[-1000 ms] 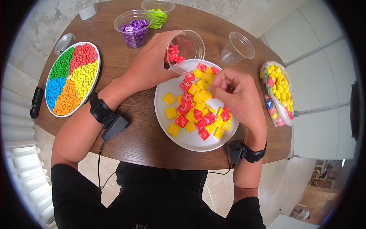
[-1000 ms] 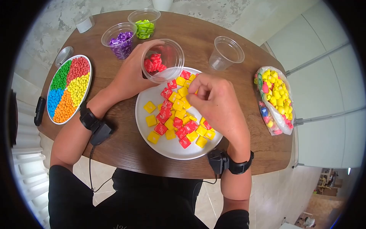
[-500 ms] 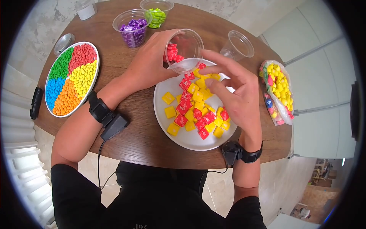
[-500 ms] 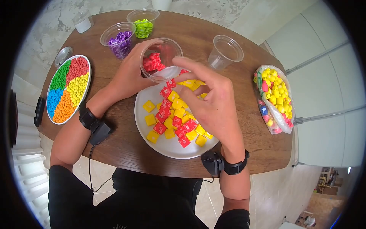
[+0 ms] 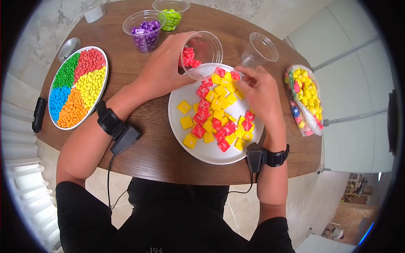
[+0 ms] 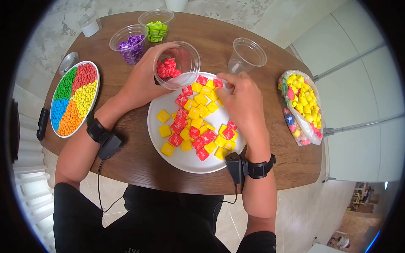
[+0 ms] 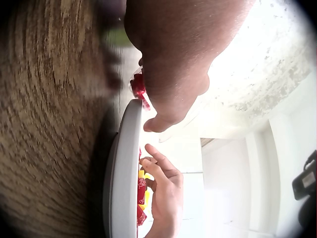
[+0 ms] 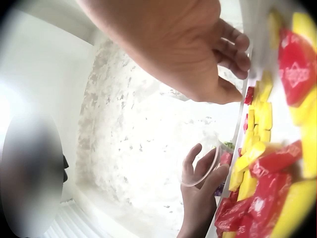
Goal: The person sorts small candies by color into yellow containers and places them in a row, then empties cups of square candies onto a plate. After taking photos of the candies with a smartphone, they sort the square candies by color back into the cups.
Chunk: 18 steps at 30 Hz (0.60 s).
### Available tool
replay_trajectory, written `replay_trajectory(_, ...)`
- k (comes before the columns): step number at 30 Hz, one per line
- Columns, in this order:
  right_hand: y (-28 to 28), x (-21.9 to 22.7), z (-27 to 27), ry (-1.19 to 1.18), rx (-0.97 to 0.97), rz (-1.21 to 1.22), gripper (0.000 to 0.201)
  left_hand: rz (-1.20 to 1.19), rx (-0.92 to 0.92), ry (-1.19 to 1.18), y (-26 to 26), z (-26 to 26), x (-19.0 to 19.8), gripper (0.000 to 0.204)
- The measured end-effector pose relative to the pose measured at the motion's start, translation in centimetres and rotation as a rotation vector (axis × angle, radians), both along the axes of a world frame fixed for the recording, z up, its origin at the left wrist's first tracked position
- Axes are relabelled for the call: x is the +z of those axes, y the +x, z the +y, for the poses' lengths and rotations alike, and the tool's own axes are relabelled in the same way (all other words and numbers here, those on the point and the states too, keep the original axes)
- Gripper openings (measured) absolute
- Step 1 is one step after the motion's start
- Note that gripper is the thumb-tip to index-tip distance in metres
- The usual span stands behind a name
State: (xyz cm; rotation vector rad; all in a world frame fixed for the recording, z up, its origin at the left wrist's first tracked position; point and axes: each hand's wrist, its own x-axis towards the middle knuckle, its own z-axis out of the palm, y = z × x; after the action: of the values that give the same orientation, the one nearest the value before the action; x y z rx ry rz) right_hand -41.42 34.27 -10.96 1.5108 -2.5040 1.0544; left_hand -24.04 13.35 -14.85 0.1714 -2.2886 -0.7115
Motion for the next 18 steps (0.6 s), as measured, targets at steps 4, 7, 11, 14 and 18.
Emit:
replay_trajectory(4, -0.1, 0.0, 0.1, 0.120, 0.008, 0.022, 0.024, -0.014, 0.000, 0.015, 0.0, 0.0, 0.0, 0.090)
replay_trajectory(7, -0.4, 0.0, 0.3, 0.139, 0.003, -0.064, 0.022, -0.005, -0.002, 0.004, 0.0, 0.0, 0.0, 0.091)
replay_trajectory(11, 0.0, 0.8, 0.3, 0.006, 0.026, -0.191, 0.018, 0.011, -0.004, -0.037, -0.1, -0.2, -0.1, 0.093)
replay_trajectory(14, 1.0, 2.0, 0.3, -0.048, 0.025, -0.305, 0.012, 0.016, 0.000, -0.028, -0.1, -0.1, -0.1, 0.093)
replay_trajectory(18, 2.4, 2.7, 0.1, -0.122, 0.080, -0.319, 0.009, 0.012, -0.007, -0.016, -0.1, -0.1, -0.1, 0.094)
